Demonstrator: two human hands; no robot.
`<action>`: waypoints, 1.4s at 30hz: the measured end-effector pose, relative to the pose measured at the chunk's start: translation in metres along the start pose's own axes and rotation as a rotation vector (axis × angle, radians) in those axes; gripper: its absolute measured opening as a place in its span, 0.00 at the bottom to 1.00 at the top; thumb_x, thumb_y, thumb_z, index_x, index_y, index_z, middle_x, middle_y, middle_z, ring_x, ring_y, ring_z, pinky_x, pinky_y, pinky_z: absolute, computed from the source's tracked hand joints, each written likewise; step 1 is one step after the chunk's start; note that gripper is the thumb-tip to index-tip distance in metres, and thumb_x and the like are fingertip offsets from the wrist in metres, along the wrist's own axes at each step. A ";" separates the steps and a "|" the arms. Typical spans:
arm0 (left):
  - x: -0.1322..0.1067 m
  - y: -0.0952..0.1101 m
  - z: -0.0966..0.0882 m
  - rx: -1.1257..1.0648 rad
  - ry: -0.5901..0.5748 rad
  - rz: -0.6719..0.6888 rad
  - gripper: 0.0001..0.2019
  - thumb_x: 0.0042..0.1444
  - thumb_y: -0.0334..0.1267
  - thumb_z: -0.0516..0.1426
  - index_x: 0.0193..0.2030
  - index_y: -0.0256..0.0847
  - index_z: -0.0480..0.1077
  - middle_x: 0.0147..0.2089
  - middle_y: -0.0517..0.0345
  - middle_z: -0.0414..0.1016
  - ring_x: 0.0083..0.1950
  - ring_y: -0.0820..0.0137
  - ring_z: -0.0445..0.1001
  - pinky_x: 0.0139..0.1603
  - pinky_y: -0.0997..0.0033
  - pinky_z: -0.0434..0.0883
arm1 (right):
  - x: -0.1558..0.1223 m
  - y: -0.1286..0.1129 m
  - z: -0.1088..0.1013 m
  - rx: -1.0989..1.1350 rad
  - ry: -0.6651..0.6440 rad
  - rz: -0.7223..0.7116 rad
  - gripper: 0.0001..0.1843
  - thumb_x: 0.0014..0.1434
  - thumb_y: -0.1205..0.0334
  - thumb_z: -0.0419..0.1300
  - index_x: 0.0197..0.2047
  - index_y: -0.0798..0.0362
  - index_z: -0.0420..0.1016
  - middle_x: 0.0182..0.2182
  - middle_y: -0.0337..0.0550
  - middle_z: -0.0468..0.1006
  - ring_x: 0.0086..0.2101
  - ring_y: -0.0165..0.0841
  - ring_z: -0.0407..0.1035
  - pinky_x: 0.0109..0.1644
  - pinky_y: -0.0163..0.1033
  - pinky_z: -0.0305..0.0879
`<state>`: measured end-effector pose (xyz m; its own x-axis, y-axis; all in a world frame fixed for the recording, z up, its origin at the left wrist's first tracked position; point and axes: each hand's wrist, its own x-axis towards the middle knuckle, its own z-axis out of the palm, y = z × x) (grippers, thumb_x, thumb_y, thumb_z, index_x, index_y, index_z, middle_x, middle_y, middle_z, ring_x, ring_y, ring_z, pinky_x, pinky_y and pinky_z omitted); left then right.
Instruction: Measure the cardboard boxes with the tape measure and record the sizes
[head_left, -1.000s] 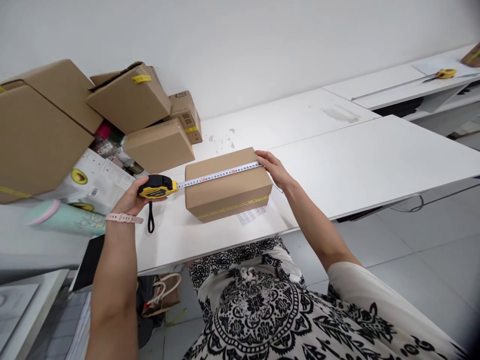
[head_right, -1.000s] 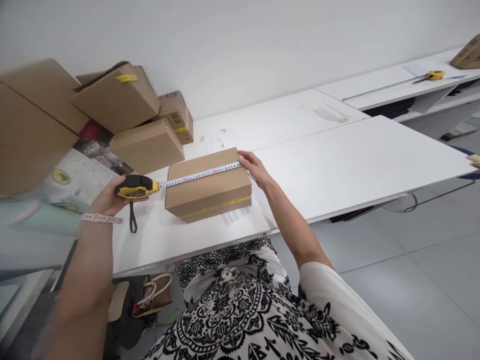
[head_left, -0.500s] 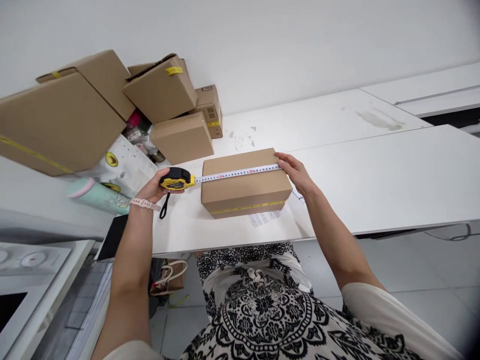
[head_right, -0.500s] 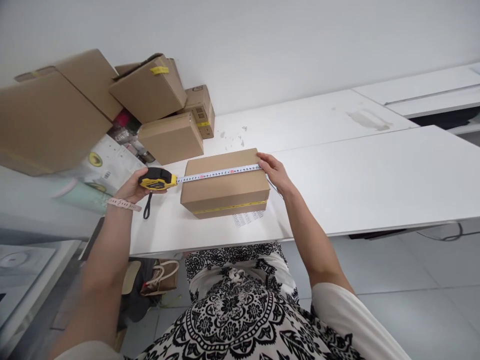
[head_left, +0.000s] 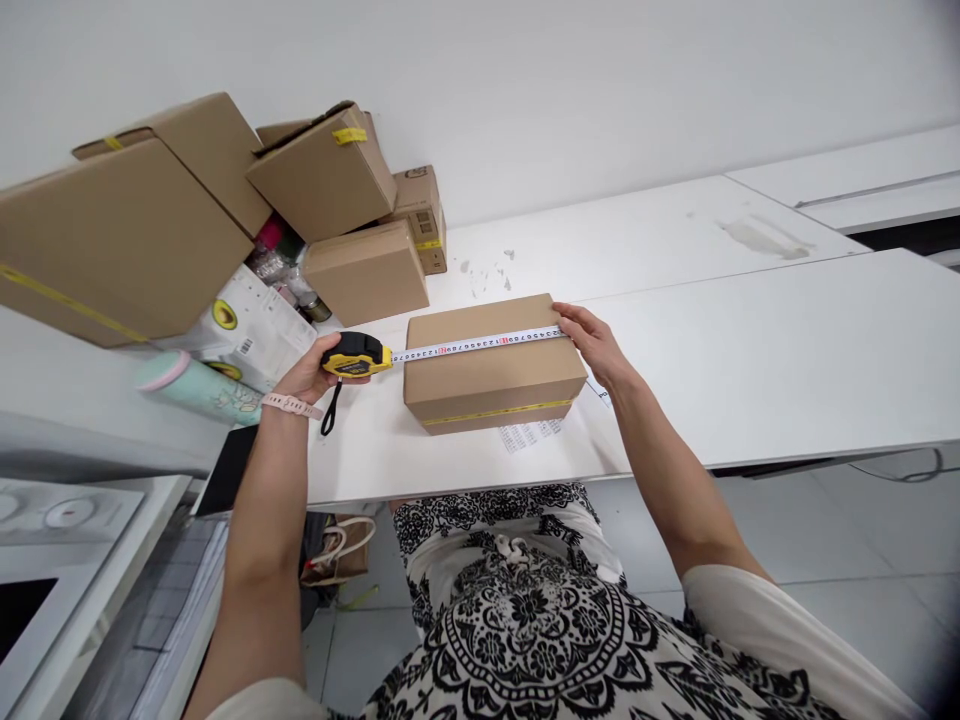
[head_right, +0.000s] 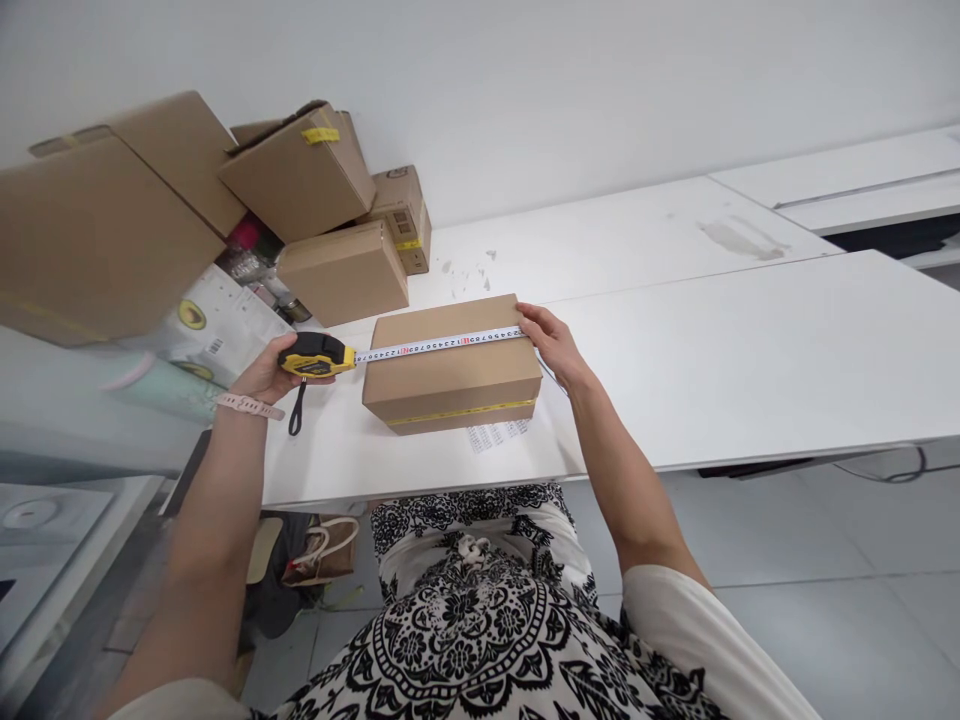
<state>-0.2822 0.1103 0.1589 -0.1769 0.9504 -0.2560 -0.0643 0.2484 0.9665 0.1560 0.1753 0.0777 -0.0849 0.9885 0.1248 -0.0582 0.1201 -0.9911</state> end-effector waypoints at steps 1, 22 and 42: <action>0.000 0.000 0.001 -0.001 0.003 0.002 0.17 0.52 0.47 0.62 0.38 0.32 0.77 0.34 0.46 0.83 0.36 0.55 0.81 0.35 0.50 0.82 | 0.000 0.000 0.000 0.002 0.000 0.002 0.24 0.56 0.46 0.65 0.54 0.46 0.76 0.54 0.44 0.78 0.53 0.42 0.69 0.61 0.53 0.65; -0.181 -0.079 0.131 -0.325 -0.853 -0.221 0.49 0.41 0.42 0.73 0.70 0.52 0.58 0.55 0.46 0.73 0.47 0.56 0.78 0.47 0.52 0.77 | 0.061 -0.075 0.028 -0.173 -0.087 -0.194 0.06 0.58 0.63 0.64 0.31 0.55 0.78 0.28 0.42 0.78 0.30 0.29 0.68 0.38 0.38 0.65; -0.210 -0.087 0.208 -0.521 -0.591 -0.161 0.34 0.51 0.48 0.66 0.63 0.45 0.61 0.45 0.48 0.74 0.38 0.59 0.79 0.41 0.57 0.76 | 0.111 -0.026 0.066 -0.617 -0.308 -0.114 0.19 0.49 0.45 0.68 0.25 0.52 0.73 0.25 0.42 0.74 0.32 0.34 0.65 0.38 0.42 0.62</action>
<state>-0.0350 -0.0721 0.1318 0.4130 0.8887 -0.1991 -0.5207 0.4099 0.7489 0.0820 0.2757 0.1209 -0.3953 0.9068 0.1466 0.4845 0.3414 -0.8054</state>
